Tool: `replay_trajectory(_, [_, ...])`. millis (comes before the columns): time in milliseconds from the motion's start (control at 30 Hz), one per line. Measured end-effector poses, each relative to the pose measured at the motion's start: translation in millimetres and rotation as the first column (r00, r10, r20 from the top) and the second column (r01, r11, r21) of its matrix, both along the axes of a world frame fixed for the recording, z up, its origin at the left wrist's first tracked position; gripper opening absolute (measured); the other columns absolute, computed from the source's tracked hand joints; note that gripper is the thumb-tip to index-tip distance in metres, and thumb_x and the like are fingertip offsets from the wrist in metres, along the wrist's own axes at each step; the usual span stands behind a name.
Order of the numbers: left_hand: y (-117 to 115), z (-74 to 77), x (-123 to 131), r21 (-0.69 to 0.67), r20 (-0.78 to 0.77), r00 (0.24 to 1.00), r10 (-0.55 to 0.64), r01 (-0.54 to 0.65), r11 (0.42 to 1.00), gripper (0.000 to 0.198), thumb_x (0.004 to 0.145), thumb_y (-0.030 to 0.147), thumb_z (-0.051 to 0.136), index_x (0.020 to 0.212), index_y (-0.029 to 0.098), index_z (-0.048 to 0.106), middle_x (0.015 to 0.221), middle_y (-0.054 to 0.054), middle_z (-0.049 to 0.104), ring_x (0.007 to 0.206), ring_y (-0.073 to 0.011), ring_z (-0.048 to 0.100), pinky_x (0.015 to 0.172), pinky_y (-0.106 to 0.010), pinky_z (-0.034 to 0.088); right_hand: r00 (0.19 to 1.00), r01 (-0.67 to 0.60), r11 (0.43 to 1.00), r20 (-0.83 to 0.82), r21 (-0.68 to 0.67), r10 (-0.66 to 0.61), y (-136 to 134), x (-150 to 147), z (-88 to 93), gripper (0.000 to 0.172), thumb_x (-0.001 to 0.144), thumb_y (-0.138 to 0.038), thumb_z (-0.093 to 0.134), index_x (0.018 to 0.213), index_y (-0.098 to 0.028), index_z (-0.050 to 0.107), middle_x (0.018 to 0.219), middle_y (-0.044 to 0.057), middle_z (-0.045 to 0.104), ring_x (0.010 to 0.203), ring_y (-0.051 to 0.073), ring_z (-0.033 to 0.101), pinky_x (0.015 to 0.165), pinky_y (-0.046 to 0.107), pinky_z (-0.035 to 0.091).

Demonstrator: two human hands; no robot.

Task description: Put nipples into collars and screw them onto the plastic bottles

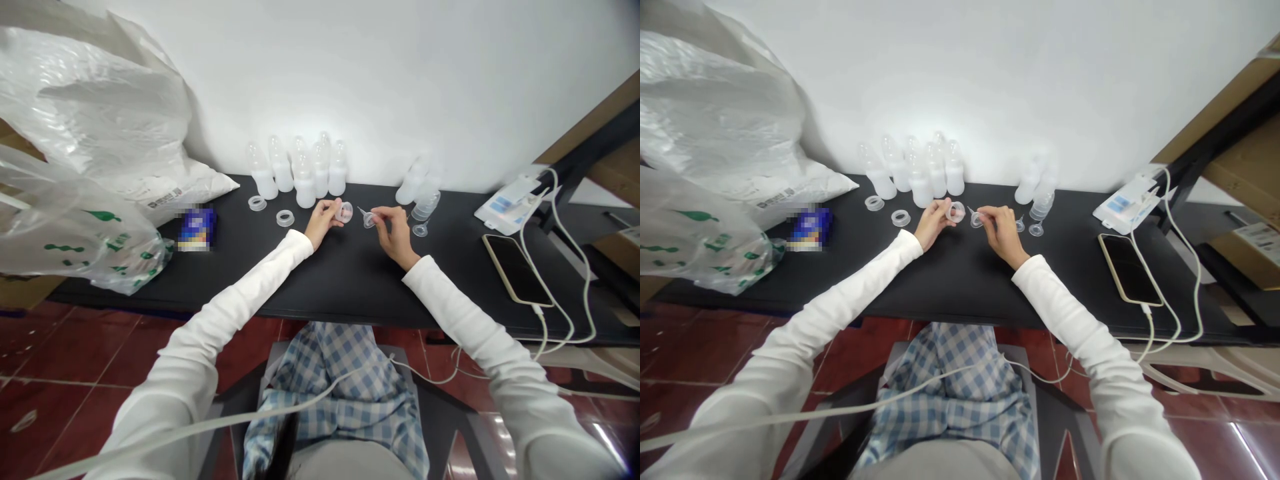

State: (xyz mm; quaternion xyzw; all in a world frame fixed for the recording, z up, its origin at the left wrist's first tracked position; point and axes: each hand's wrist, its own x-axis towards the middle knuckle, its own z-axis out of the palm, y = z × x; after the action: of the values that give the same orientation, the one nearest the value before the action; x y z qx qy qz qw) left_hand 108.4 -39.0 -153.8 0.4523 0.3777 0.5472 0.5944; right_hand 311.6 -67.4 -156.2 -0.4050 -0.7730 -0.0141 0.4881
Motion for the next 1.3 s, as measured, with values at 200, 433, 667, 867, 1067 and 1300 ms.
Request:
replay_trajectory(200, [-6, 1.3, 0, -0.077, 0.147, 0.985, -0.095, 0.107, 0.991, 0.04, 0.08, 0.045, 0.084, 0.084, 0.016, 0.057, 0.09, -0.004, 0.072, 0.086, -0.0127, 0.072, 0.087, -0.029, 0.056, 0.997, -0.079, 0.995, 0.016, -0.06, 0.08, 0, -6, -1.6, 0.037, 0.105, -0.055, 0.041, 0.106, -0.025, 0.064, 0.088, 0.006, 0.071, 0.077, 0.02, 0.061, 0.076, 0.04, 0.048])
replay_trajectory(433, [-8, -4.1, 6, -0.128, 0.207, 0.959, -0.195, 0.224, 0.966, 0.032, 0.082, 0.036, 0.083, 0.087, 0.014, 0.06, 0.086, -0.004, 0.075, 0.084, -0.0133, 0.073, 0.103, -0.04, 0.055, 0.997, -0.065, 0.994, 0.041, -0.093, 0.069, 3, -8, -4.0, 0.034, 0.103, -0.053, 0.047, 0.104, -0.025, 0.067, 0.082, 0.003, 0.068, 0.07, 0.019, 0.056, 0.075, 0.039, 0.044])
replay_trajectory(667, [-11, -5.6, 5, -0.107, 0.201, 0.948, -0.247, 0.272, 0.956, 0.037, 0.076, 0.038, 0.087, 0.087, 0.014, 0.061, 0.086, -0.003, 0.076, 0.086, -0.0152, 0.075, 0.108, -0.047, 0.053, 0.999, -0.035, 0.998, 0.024, -0.049, 0.036, 3, -10, -2.3, 0.017, 0.098, -0.04, 0.061, 0.092, -0.024, 0.064, 0.08, 0.0, 0.059, 0.07, 0.017, 0.051, 0.074, 0.035, 0.04])
replay_trajectory(867, [-11, -6.9, 5, -0.062, 0.188, 0.945, -0.267, 0.283, 0.957, 0.044, 0.07, 0.044, 0.09, 0.086, 0.015, 0.061, 0.087, -0.001, 0.076, 0.088, -0.0158, 0.075, 0.11, -0.049, 0.052, 0.999, -0.019, 0.999, -0.03, -0.049, 0.018, 5, -12, -2.9, 0.019, 0.096, -0.041, 0.064, 0.089, -0.024, 0.062, 0.083, 0.001, 0.057, 0.07, 0.016, 0.048, 0.073, 0.035, 0.041])
replay_trajectory(1067, [-10, -8.2, 5, -0.051, 0.155, 0.949, -0.276, 0.286, 0.957, 0.047, 0.068, 0.048, 0.09, 0.087, 0.016, 0.061, 0.087, -0.002, 0.076, 0.085, -0.0146, 0.075, 0.102, -0.043, 0.057, 0.999, 0.008, 0.998, -0.038, -0.07, -0.01, 2, -12, -0.5, 0.016, 0.097, -0.039, 0.062, 0.091, -0.024, 0.061, 0.083, 0.001, 0.057, 0.071, 0.016, 0.049, 0.072, 0.035, 0.041])
replay_trajectory(1300, [-13, -3.1, 7, -0.044, 0.132, 0.95, -0.283, 0.291, 0.956, 0.038, 0.08, 0.048, 0.082, 0.087, 0.016, 0.06, 0.089, -0.002, 0.074, 0.087, -0.0135, 0.073, 0.098, -0.039, 0.057, 0.993, -0.055, 0.995, -0.111, -0.083, 0.046, 4, -14, -3.3, 0.017, 0.096, -0.04, 0.063, 0.092, -0.025, 0.055, 0.084, 0.0, 0.053, 0.071, 0.016, 0.049, 0.07, 0.035, 0.046])
